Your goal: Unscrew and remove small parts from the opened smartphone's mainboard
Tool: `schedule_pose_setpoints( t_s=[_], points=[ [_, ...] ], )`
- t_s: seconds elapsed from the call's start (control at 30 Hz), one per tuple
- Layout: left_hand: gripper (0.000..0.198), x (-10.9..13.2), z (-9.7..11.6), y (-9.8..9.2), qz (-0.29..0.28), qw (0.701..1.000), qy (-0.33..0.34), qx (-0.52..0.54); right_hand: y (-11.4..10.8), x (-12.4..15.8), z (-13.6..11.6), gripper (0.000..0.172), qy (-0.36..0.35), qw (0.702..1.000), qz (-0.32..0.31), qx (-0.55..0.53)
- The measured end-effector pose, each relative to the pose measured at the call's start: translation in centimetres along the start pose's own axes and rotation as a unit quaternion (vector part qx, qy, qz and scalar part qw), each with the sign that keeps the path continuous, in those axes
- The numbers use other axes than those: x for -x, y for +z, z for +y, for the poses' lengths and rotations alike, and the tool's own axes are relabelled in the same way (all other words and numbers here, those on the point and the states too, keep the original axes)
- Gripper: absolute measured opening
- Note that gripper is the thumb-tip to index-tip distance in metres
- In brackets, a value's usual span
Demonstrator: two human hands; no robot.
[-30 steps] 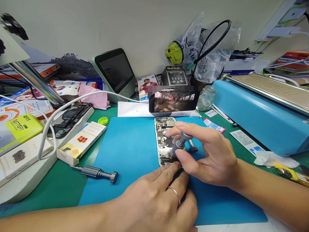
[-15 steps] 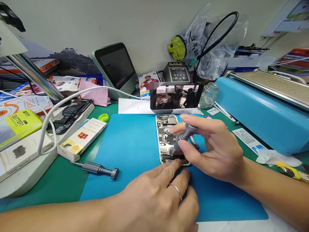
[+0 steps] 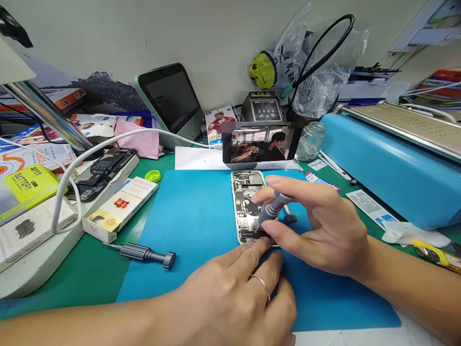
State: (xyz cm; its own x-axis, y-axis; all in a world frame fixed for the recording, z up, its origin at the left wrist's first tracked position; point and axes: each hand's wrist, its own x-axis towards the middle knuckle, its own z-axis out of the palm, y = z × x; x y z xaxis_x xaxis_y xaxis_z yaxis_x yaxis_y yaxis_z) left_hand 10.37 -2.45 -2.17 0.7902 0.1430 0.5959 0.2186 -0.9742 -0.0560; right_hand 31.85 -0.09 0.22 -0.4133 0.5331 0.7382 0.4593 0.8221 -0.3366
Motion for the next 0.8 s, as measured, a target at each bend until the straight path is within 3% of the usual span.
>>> schedule_pose_setpoints(
  t_s=[0.33, 0.8],
  points=[
    [0.030, 0.07, -0.01, -0.05, 0.005, 1.000, -0.002, -0.002, 0.37, 0.26, -0.21, 0.069, 0.032, 0.998, -0.012, -0.052],
    [0.031, 0.01, 0.03, -0.24, -0.009, 1.000, 0.003, -0.002, 0.53, 0.44, -0.24, 0.065, 0.035, 0.999, -0.014, -0.034]
  ],
)
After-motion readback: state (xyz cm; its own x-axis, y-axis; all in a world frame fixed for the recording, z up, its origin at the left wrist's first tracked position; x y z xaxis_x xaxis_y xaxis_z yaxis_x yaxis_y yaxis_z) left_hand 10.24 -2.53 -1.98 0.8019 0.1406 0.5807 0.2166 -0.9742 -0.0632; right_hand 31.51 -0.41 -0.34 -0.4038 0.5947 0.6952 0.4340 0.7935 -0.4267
